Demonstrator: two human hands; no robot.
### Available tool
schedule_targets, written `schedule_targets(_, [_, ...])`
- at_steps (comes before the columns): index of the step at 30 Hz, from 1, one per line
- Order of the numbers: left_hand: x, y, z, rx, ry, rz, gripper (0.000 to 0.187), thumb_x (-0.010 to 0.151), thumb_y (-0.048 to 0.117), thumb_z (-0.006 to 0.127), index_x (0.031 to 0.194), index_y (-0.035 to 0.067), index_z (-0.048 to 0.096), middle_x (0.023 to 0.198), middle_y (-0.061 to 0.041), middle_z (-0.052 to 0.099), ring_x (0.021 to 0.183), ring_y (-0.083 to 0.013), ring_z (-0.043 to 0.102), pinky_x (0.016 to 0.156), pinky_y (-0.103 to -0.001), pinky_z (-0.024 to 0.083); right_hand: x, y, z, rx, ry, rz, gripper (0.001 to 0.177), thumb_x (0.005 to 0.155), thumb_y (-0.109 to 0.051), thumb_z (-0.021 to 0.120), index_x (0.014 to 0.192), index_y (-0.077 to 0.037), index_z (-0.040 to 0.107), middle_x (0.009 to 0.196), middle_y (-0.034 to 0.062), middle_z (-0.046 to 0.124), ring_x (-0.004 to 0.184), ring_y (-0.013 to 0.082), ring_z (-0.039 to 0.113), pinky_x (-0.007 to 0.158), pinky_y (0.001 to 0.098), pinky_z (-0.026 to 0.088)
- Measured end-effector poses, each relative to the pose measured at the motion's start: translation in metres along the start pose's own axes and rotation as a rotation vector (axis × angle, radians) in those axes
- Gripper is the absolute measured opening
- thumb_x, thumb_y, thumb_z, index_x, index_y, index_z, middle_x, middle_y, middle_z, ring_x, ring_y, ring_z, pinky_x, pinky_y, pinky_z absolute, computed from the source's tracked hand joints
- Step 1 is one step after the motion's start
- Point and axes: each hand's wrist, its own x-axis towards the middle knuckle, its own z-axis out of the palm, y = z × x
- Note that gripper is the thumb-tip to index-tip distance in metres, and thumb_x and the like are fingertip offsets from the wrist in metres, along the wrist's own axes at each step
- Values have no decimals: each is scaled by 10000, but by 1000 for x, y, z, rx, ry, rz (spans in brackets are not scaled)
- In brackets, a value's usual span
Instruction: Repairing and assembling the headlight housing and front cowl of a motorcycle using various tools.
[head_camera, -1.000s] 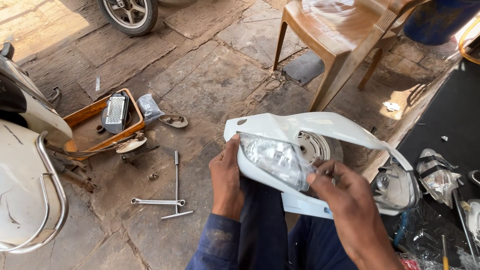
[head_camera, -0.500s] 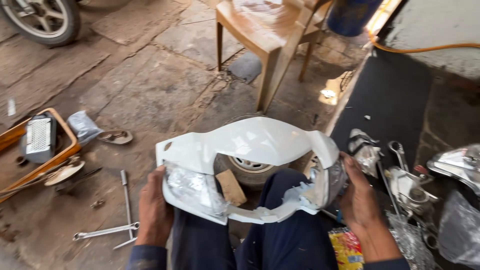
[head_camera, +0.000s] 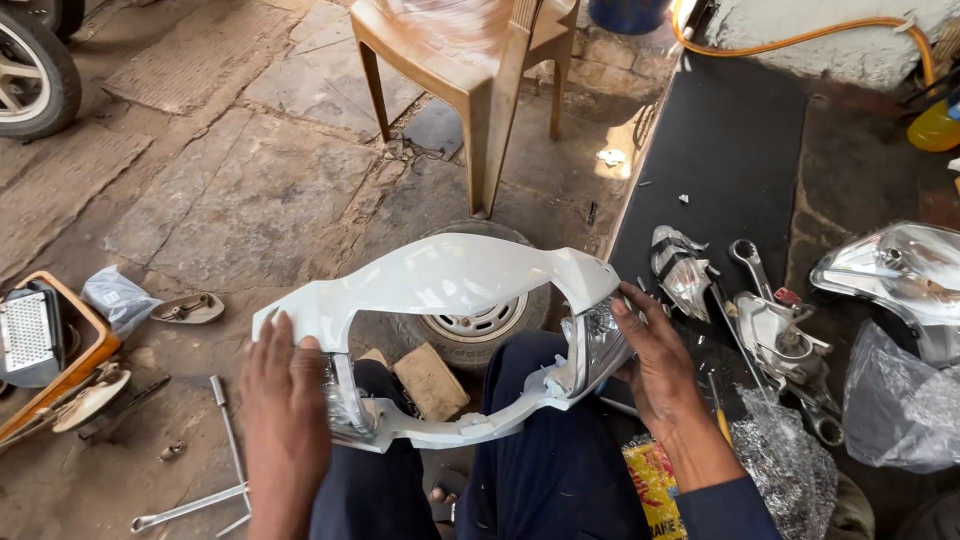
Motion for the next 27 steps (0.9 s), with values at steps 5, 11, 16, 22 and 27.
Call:
schedule_targets(5, [-41, 43, 9, 319, 89, 157, 791, 1010, 615, 251, 1577, 63, 274, 1651, -178, 288, 1523, -346, 231, 1218, -509, 146, 1, -5, 8, -13, 30, 35, 733, 792, -508, 707, 1440, -201, 558, 1297, 45, 664, 1161, 198, 629, 930, 485, 493])
schedule_targets(11, [-96, 53, -5, 48, 253, 336, 703, 1045, 428, 304, 1558, -49, 352, 1584, -272, 417, 1518, -415, 352, 1256, -530, 194, 3, 0, 5, 26, 38, 7, 634, 842, -449, 723, 1406, -192, 590, 1237, 22, 656, 1085, 174, 611, 872, 475, 463])
schedule_targets(16, [-74, 32, -36, -645, 339, -56, 596, 987, 287, 347, 1470, -53, 431, 1488, -270, 549, 1406, -364, 547, 1191, -476, 365, 0, -1, 5, 52, 21, 10, 633, 838, -430, 719, 1400, -177, 575, 1236, 22, 653, 1128, 173, 621, 937, 523, 494])
schedule_targets(22, [-17, 0, -43, -959, 30, -482, 657, 975, 479, 422, 1475, 52, 402, 1443, -186, 536, 1358, -317, 504, 1139, -459, 359, -11, 3, -7, 116, -139, -66, 661, 835, -333, 702, 1448, -181, 507, 1287, 83, 633, 1254, 223, 590, 1085, 438, 414])
schedule_targets(27, [-25, -13, -49, -1412, -76, -237, 633, 1030, 556, 419, 1288, -12, 528, 1319, -230, 626, 1195, -304, 605, 1057, -481, 433, -34, -26, -19, 424, -372, -249, 808, 824, -261, 773, 1514, -20, 428, 1316, 175, 595, 1262, 316, 527, 1085, 463, 394])
